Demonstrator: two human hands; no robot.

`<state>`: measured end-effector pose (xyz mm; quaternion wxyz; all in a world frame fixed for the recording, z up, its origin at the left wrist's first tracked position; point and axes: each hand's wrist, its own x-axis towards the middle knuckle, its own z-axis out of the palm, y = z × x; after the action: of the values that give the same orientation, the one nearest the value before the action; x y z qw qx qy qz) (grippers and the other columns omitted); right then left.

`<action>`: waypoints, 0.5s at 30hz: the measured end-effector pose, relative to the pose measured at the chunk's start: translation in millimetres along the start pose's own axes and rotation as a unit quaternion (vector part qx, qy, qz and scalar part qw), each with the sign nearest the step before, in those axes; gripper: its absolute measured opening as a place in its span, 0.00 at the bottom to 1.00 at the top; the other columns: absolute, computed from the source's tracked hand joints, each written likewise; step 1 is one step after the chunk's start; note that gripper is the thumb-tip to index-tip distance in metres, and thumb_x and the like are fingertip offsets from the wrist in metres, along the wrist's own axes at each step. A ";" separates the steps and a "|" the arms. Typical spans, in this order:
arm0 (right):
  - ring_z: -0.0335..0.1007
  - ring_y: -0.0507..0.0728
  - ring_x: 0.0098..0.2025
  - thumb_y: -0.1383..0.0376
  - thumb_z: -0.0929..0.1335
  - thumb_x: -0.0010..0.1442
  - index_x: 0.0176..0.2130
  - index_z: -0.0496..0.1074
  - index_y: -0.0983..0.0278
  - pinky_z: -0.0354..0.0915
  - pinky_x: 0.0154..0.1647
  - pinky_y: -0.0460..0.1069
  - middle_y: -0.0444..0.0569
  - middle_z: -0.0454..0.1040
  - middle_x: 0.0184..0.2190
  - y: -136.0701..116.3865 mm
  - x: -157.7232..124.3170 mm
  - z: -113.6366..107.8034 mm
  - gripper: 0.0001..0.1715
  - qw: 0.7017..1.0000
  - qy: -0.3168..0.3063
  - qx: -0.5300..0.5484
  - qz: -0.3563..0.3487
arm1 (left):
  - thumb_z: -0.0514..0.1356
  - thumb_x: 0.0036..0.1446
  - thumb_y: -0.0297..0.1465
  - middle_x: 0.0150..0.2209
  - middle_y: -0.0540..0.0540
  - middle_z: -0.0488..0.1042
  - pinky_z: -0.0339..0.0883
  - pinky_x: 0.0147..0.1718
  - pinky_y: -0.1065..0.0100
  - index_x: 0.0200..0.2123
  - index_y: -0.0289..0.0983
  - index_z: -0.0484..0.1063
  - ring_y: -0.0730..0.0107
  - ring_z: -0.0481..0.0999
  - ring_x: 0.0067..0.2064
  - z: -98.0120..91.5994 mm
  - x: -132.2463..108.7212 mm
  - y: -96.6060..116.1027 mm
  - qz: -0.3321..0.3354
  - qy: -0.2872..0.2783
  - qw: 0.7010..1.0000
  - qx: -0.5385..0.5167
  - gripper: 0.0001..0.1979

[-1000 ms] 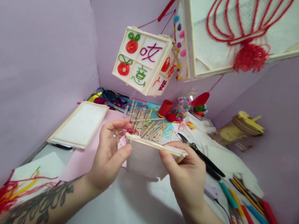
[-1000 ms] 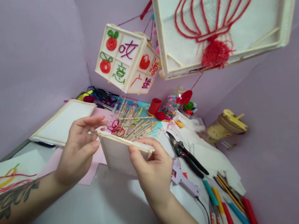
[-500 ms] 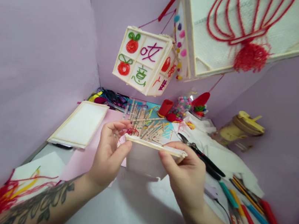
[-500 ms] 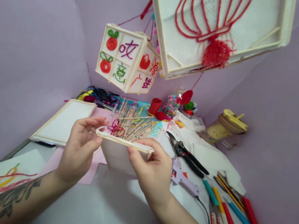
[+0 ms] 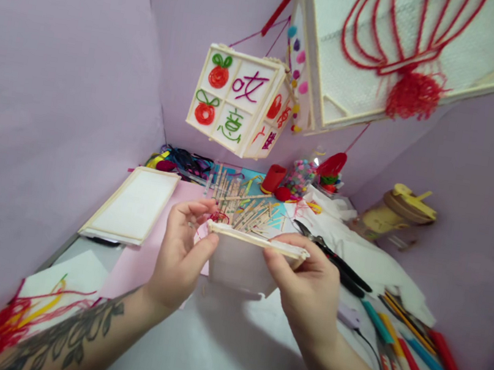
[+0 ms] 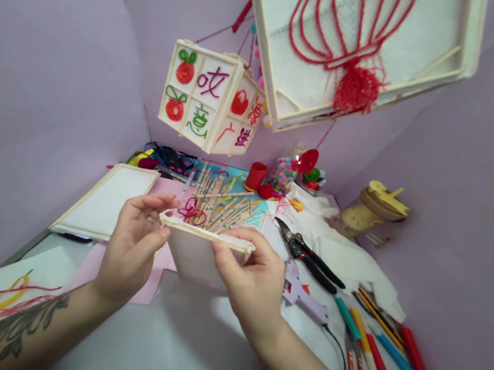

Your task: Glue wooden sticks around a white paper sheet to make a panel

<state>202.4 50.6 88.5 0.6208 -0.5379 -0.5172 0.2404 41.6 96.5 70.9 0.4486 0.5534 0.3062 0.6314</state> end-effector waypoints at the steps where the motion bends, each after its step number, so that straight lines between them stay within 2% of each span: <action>1: 0.67 0.51 0.24 0.63 0.72 0.52 0.29 0.73 0.62 0.62 0.22 0.44 0.43 0.72 0.24 -0.1 0.1 0.1 0.04 1.000 -0.001 -0.001 -0.001 | 0.59 0.53 0.26 0.50 0.44 0.66 0.63 0.53 0.59 0.44 0.40 0.62 0.63 0.67 0.53 0.6 0.2 0.3 -0.003 0.005 1.000 0.006 0.15; 15: 0.66 0.51 0.23 0.64 0.72 0.51 0.28 0.73 0.63 0.62 0.21 0.43 0.43 0.72 0.23 -0.3 0.1 0.6 0.04 1.000 0.001 -0.006 0.000 | 0.60 0.52 0.26 0.49 0.44 0.67 0.63 0.52 0.59 0.44 0.40 0.62 0.63 0.68 0.53 1.0 -0.7 1.4 -0.007 0.013 1.000 0.013 0.15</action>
<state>201.8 50.9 88.8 0.6181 -0.5424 -0.5176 0.2364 42.3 95.1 72.0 0.4420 0.5489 0.3241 0.6312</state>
